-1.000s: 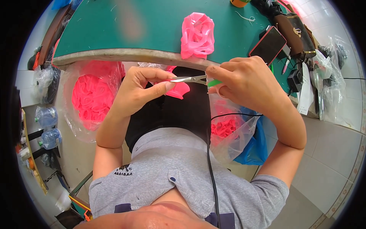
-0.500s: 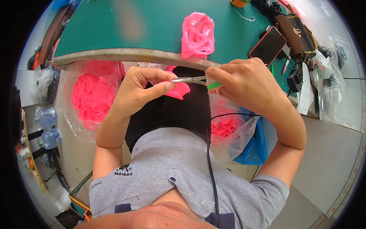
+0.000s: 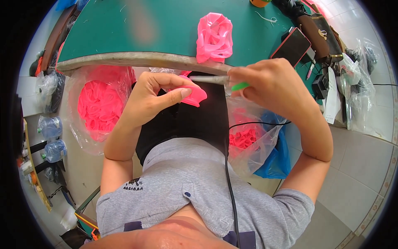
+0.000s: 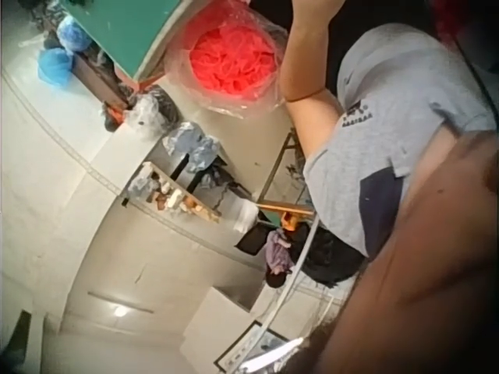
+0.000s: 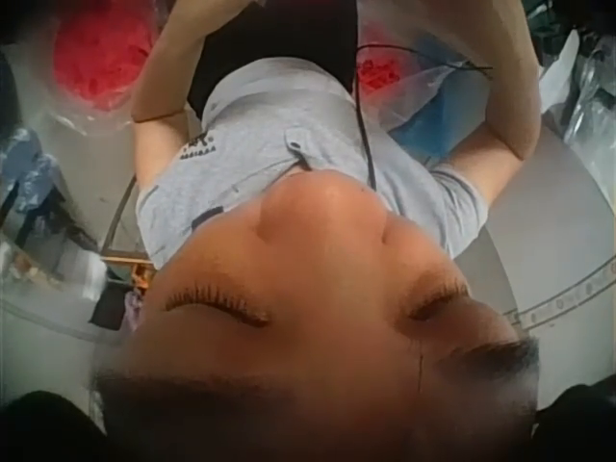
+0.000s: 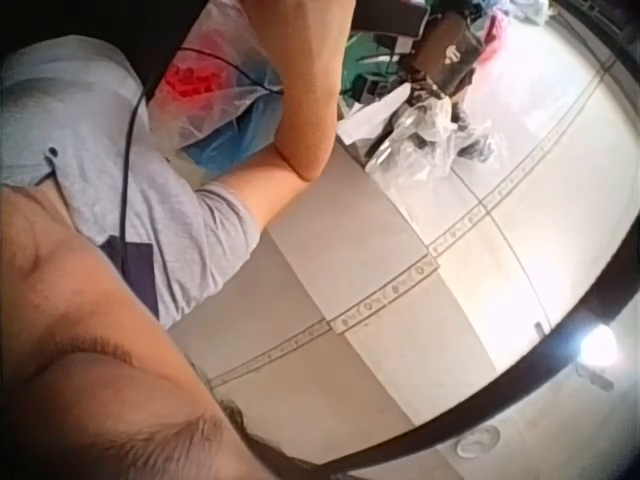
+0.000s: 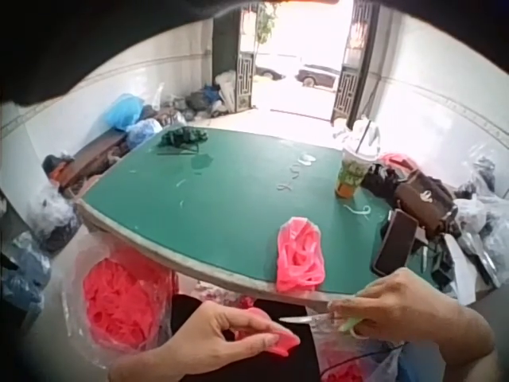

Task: Trimming excess material from pink plastic toy parts using a small hand tool at a workbench.

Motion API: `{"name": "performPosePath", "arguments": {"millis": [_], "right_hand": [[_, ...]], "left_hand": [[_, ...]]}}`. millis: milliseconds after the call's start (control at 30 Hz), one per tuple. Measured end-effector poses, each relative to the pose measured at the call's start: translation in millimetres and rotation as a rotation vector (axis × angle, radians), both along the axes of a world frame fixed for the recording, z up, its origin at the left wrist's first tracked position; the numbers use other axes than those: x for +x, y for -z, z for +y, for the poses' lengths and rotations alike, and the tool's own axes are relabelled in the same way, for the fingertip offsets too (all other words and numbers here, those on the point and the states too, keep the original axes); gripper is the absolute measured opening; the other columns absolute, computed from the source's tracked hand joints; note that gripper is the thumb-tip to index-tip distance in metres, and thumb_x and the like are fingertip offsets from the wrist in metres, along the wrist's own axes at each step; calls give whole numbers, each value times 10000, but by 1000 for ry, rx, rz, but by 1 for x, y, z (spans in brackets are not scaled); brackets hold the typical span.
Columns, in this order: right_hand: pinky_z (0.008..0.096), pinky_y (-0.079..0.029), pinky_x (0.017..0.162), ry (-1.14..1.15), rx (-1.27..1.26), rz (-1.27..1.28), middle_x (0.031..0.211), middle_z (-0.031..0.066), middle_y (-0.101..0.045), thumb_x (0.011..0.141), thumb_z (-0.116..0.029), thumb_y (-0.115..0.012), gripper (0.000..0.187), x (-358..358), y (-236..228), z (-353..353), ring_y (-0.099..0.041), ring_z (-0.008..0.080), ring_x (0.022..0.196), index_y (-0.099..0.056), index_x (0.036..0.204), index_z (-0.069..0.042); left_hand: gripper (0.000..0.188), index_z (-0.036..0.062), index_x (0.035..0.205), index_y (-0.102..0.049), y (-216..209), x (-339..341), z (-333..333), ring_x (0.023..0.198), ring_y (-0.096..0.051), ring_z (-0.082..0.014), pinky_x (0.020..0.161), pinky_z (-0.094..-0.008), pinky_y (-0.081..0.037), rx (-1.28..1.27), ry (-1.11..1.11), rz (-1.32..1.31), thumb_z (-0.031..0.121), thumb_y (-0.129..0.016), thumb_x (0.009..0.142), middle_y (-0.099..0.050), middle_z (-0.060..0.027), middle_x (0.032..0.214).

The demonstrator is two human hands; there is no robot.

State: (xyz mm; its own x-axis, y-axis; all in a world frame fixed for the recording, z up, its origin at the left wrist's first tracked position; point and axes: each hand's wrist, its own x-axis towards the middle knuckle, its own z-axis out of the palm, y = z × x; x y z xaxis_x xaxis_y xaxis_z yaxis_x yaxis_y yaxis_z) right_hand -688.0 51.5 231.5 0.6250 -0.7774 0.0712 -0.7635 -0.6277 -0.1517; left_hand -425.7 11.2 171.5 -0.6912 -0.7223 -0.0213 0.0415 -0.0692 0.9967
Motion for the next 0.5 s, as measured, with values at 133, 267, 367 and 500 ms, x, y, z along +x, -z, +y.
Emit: {"name": "performPosePath", "arguments": {"millis": [133,267,367,500], "right_hand": [[269,-494,558,292,140,-164,720,62,-679,728,38,-595,171,-13,6,-21,-649,175,592,-567,885,-25],[236,-458,515,491,198,-135,697,114,-692,826,-15,-575,131,-41,25,-47,-689,143,644,-479,745,22],[237,-443,496,608,186,-41,684,108,-685,848,-44,-579,189,-56,46,-59,-697,148,668,-477,703,20],[282,-468,543,656,231,-177,646,81,-677,857,-100,-577,236,-60,55,-62,-674,171,631,-527,658,17]], "left_hand": [[205,-59,1026,-666,3,0,-2,824,-655,-111,771,-247,-530,135,32,75,61,-624,866,-697,-90,904],[238,-63,1059,-653,7,-1,-2,821,-650,-110,763,-242,-523,220,13,145,88,-618,879,-694,-93,921],[260,-58,1074,-650,10,0,-4,797,-638,-100,730,-227,-508,250,21,139,117,-607,887,-692,-89,916],[282,-48,1074,-656,11,-1,-6,755,-614,-80,684,-209,-478,376,-11,199,154,-619,880,-690,-76,898]]}}
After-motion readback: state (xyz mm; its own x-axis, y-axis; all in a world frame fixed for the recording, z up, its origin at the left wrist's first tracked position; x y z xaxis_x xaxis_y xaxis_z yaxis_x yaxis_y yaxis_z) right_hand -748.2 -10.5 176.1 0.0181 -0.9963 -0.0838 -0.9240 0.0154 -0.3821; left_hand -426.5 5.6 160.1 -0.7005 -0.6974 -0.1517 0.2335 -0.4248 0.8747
